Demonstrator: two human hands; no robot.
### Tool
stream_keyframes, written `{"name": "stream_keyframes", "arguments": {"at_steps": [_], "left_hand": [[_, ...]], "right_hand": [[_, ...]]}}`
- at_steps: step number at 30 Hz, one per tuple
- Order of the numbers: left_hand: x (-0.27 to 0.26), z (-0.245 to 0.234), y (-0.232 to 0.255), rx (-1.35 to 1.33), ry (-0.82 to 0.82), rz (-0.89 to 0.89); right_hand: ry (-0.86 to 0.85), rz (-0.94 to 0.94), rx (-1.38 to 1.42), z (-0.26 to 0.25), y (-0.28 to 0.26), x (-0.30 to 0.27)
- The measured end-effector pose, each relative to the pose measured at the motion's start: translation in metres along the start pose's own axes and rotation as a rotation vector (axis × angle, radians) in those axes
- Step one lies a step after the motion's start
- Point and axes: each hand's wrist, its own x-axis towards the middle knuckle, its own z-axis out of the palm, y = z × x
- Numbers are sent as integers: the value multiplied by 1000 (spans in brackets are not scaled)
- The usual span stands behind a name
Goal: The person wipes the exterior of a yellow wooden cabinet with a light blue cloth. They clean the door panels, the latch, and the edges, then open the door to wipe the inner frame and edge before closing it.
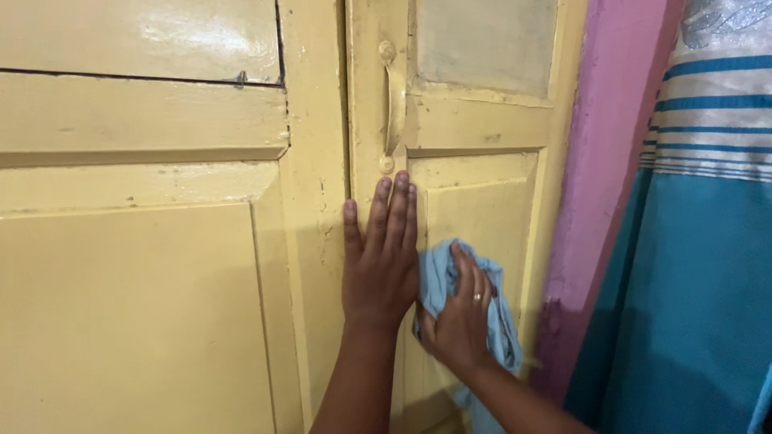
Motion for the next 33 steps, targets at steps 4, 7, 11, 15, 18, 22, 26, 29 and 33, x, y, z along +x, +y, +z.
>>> {"name": "stream_keyframes", "arguments": {"at_steps": [4, 7, 11, 15, 18, 22, 26, 29, 33], "left_hand": [[-2, 2, 0, -48, -9, 1], [0, 1, -1, -8, -16, 6], [0, -1, -1, 62, -38, 9], [0, 1, 0, -4, -8, 8], [-1, 1, -1, 4, -7, 8], [-2, -1, -1, 16, -9, 8], [0, -1, -1, 17, -10, 7], [-1, 0, -1, 0, -2, 3], [-1, 2, -1, -58, 41, -6]], "right_hand": [[29, 76, -11, 4, -8, 26], [71, 69, 27, 4, -14, 27], [-13, 116, 3, -1, -17, 4], [-12, 47, 29, -3, -9, 15], [-59, 71, 4, -3, -11, 18], [-69, 127, 12, -2, -15, 8], [-76, 102, -4, -4, -7, 8], [53, 96, 51, 3, -4, 31], [221, 78, 59, 7, 8, 88]]}}
